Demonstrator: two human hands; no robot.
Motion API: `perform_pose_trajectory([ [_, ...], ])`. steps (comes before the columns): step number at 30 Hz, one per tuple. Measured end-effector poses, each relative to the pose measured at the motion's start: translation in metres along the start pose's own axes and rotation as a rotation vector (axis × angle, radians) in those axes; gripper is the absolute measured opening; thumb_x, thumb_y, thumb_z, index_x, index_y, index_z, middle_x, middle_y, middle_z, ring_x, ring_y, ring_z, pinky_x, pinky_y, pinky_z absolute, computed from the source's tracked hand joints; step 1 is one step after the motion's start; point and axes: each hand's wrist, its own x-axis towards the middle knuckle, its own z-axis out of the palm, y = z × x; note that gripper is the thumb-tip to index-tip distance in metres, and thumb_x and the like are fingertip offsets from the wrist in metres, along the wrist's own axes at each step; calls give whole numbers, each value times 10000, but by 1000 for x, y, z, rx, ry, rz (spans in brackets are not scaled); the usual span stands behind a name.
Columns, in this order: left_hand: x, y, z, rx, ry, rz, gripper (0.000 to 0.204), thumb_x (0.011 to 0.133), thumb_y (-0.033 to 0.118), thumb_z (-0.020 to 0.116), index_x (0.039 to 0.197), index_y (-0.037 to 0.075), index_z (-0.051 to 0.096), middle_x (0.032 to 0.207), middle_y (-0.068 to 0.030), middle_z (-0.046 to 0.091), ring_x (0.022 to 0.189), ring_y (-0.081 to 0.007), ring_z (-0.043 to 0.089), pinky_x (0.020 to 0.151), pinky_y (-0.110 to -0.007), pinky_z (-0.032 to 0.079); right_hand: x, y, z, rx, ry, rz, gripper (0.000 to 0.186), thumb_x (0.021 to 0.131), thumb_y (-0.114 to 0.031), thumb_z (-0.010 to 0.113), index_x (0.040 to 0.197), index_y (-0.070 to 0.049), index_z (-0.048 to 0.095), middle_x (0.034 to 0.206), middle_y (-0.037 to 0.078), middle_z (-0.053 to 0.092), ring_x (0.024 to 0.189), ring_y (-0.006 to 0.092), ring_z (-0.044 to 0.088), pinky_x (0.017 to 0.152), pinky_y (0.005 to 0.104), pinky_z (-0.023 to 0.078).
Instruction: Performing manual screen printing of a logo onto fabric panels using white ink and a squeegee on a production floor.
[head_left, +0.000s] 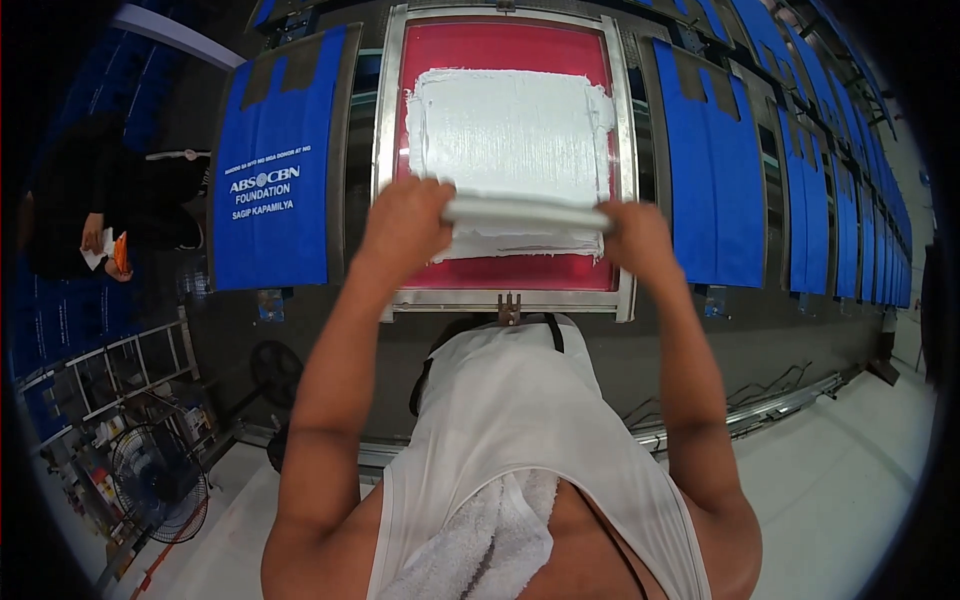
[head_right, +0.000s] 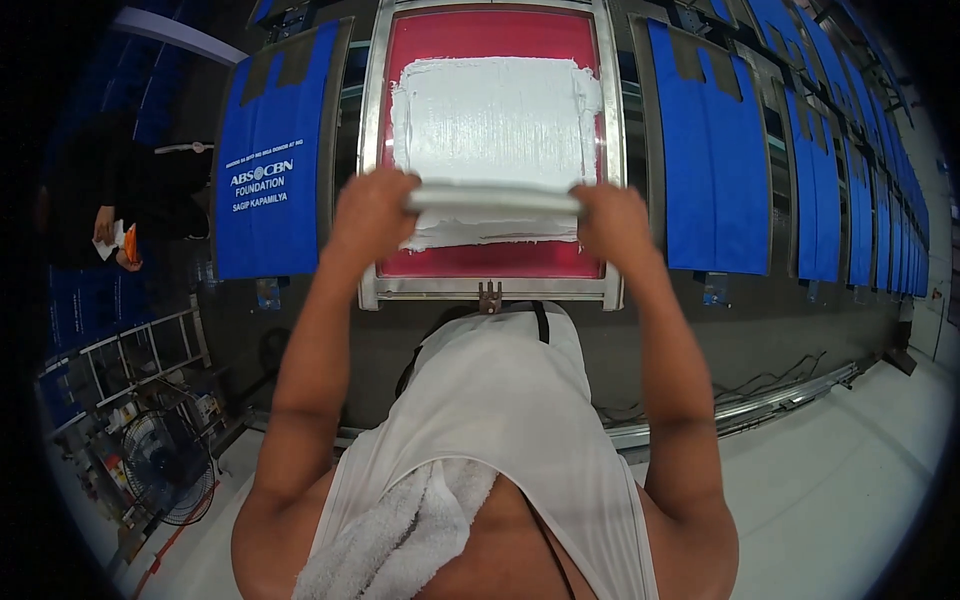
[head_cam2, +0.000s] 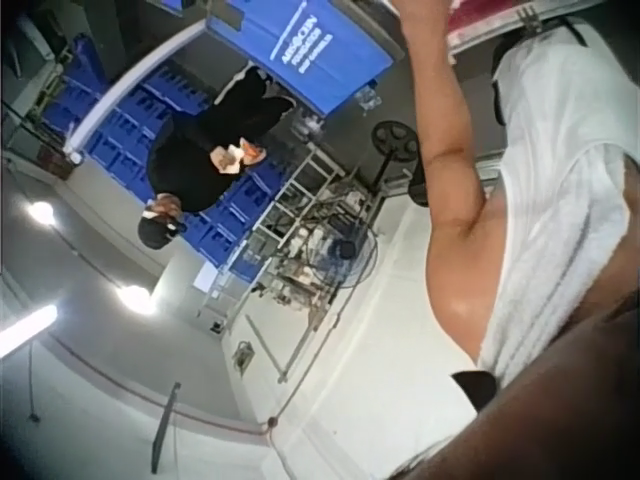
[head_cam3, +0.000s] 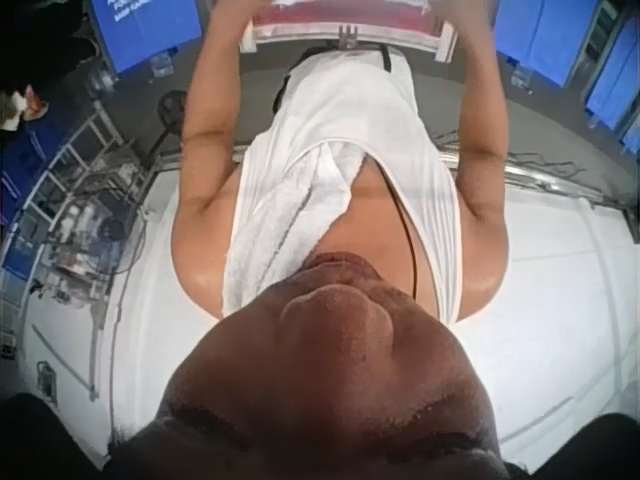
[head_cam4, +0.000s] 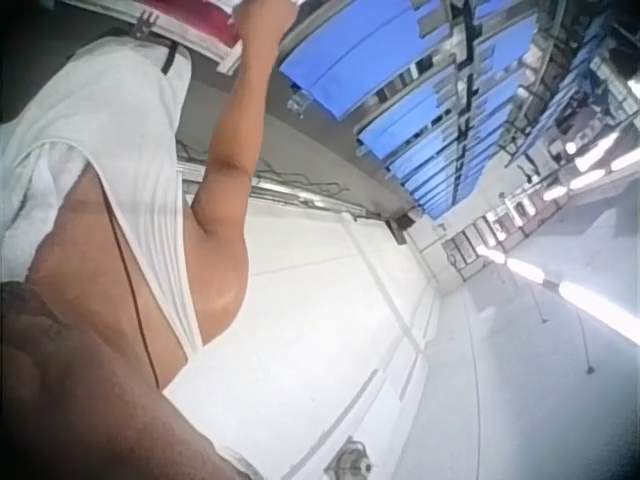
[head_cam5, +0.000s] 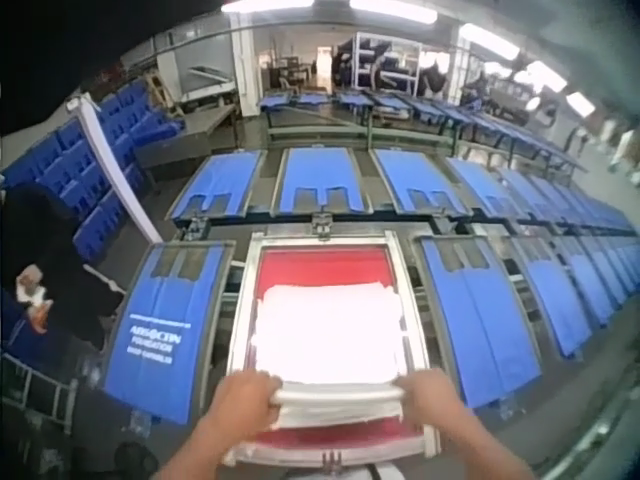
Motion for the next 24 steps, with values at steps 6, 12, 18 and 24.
perform_pose_trajectory([
  [6,109,-63,19,38,141,-40,278,650,68,666,918,35,602,824,-133,609,820,-330,587,745,-446,464,144,28,-2,-258,140,-97,270,697,-41,581,954,-105,629,839,117,646,870,295,611,819,472,441],
  [12,80,-60,81,113,89,-136,418,632,32,638,1042,49,556,969,-112,572,978,-315,524,853,-428,406,122,33,70,-317,130,-117,331,709,-33,576,1031,-108,563,952,76,596,937,266,570,865,537,385],
  [18,-24,4,29,-60,-40,-128,369,571,56,709,919,54,585,837,-98,556,840,-296,545,762,-403,427,16,3,12,-33,-41,-156,311,591,-1,597,895,-64,616,799,104,603,829,306,568,815,425,409],
  [24,-60,36,40,-169,4,-167,341,543,38,700,867,35,593,814,-101,575,805,-294,551,723,-394,440,-28,-27,20,-61,-304,14,366,557,-2,623,916,-67,609,841,96,618,871,293,580,903,436,406],
])
